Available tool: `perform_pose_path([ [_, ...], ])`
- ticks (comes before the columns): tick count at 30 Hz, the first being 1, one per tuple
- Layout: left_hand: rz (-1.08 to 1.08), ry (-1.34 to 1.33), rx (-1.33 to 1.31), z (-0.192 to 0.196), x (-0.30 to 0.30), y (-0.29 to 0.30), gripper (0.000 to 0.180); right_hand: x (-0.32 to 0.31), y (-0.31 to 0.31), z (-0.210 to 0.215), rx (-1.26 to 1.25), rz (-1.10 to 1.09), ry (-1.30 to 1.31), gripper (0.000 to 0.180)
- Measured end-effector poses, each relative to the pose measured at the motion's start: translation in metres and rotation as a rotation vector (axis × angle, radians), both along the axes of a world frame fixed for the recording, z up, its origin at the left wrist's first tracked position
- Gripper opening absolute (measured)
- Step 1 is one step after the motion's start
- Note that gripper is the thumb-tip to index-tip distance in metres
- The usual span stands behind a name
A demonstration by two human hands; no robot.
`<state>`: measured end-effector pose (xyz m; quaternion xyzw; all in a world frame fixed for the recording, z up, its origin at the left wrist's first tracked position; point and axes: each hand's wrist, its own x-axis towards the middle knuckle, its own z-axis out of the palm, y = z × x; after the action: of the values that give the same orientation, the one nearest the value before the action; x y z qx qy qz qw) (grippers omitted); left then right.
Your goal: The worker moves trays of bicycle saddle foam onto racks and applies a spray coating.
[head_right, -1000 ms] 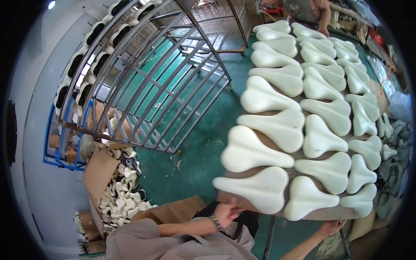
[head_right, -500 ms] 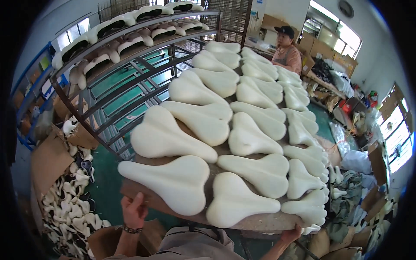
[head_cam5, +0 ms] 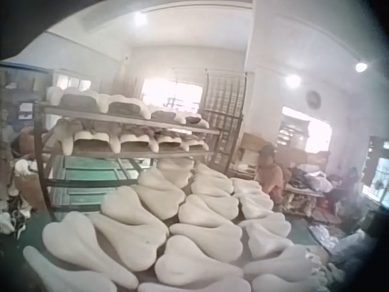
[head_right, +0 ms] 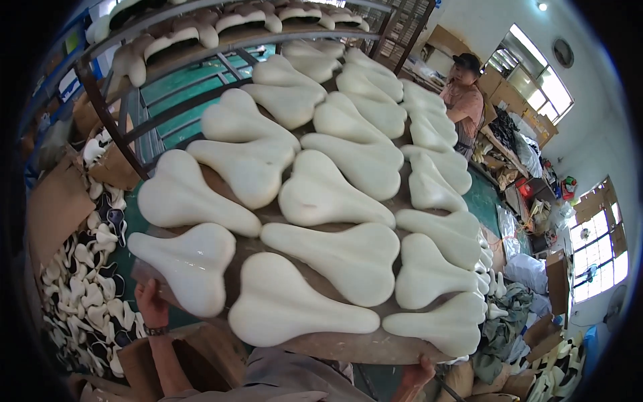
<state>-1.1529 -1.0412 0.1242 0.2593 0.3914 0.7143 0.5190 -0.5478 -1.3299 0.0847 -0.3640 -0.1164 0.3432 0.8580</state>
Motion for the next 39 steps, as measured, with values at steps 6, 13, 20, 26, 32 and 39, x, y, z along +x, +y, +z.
perform_pose_path([
  [6, 0.132, 0.033, 0.071, -0.033, -0.047, -0.004, 0.02, -0.027, 0.042, 0.01, 0.019, 0.013, 0.131, 0.077],
  [13, 0.324, 0.037, -0.063, -0.047, -0.141, 0.004, 0.024, -0.108, 0.14, 0.004, -0.102, 0.374, 0.257, 0.064],
  [20, 0.063, 0.216, -0.016, -0.045, -0.203, 0.038, 0.028, -0.143, 0.238, -0.003, 0.112, 0.47, 0.226, 0.061],
  [26, 0.316, 0.183, 0.01, -0.034, -0.167, 0.103, 0.022, -0.118, 0.301, -0.017, 0.148, 0.463, 0.142, 0.059],
  [32, 0.256, 0.114, 0.088, -0.035, -0.141, 0.197, 0.02, -0.083, 0.422, -0.029, 0.154, 0.459, 0.121, 0.06],
  [39, 0.026, 0.009, 0.175, 0.0, -0.152, 0.383, 0.017, -0.054, 0.571, -0.052, 0.129, 0.626, -0.036, 0.032],
])
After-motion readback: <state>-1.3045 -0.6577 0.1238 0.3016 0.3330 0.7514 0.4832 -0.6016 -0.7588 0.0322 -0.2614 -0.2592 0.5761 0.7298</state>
